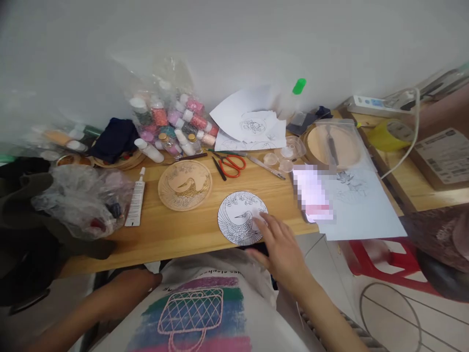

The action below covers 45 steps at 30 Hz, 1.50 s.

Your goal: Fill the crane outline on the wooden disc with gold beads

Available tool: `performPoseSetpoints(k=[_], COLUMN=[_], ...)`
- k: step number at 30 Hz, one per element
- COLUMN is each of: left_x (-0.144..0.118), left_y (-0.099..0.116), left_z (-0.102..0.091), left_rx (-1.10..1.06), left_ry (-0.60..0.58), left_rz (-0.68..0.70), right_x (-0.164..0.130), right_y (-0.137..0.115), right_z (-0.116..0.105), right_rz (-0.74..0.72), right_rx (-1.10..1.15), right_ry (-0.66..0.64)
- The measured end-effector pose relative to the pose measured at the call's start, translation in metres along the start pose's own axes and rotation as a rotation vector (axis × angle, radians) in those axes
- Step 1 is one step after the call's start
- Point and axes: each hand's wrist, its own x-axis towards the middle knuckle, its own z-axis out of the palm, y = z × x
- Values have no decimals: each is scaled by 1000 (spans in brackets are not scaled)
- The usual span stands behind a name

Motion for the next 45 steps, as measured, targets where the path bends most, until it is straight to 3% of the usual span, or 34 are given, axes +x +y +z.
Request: performPoseSetpoints(k=[2, 5, 8, 12, 15, 18, 20, 22, 26, 28, 31, 35, 40, 45], left_x=[-3, 0, 19, 60, 82, 88, 87, 85, 91, 97, 108, 121, 138, 146], left_y=[19, 43, 57, 73, 89, 99, 100, 98, 93, 94, 98, 105, 109, 108], left_z=[-27, -63, -81, -83, -79, -77, -79, -81, -85, -86, -87, -88, -84, -74], left_rx=[138, 76, -99, -286, -316, -231, -173, -145, -123, -85, 60, 250, 338, 339], left_ry=[-77, 83, 240, 379, 379, 331, 346, 400, 515, 566, 660, 757, 834, 857], left_rz=[21, 94, 182, 317, 397, 452, 459, 439, 386, 377, 331, 281, 348, 404], right_x=[4, -1, 0, 23, 47, 67, 75, 79, 76, 71, 66, 81, 143, 201], right_y=[-3, -1, 7, 18, 24, 25, 25, 26, 29, 31, 31, 26, 0, -28], right_z=[10, 16, -1, -42, -69, -80, -75, -61, -23, -9, -6, -26, -46, -33], right_rz=[-169, -251, -306, -322, -312, -296, -320, -353, -323, -300, -272, -266, -18, 113], right_rx=[-134, -229, -197, -158, -192, -255, -276, -288, -292, -270, -208, -68, -130, -310], right_ry=[24, 67, 130, 264, 452, 674, 728, 602, 149, 28, -38, -93, -114, -296])
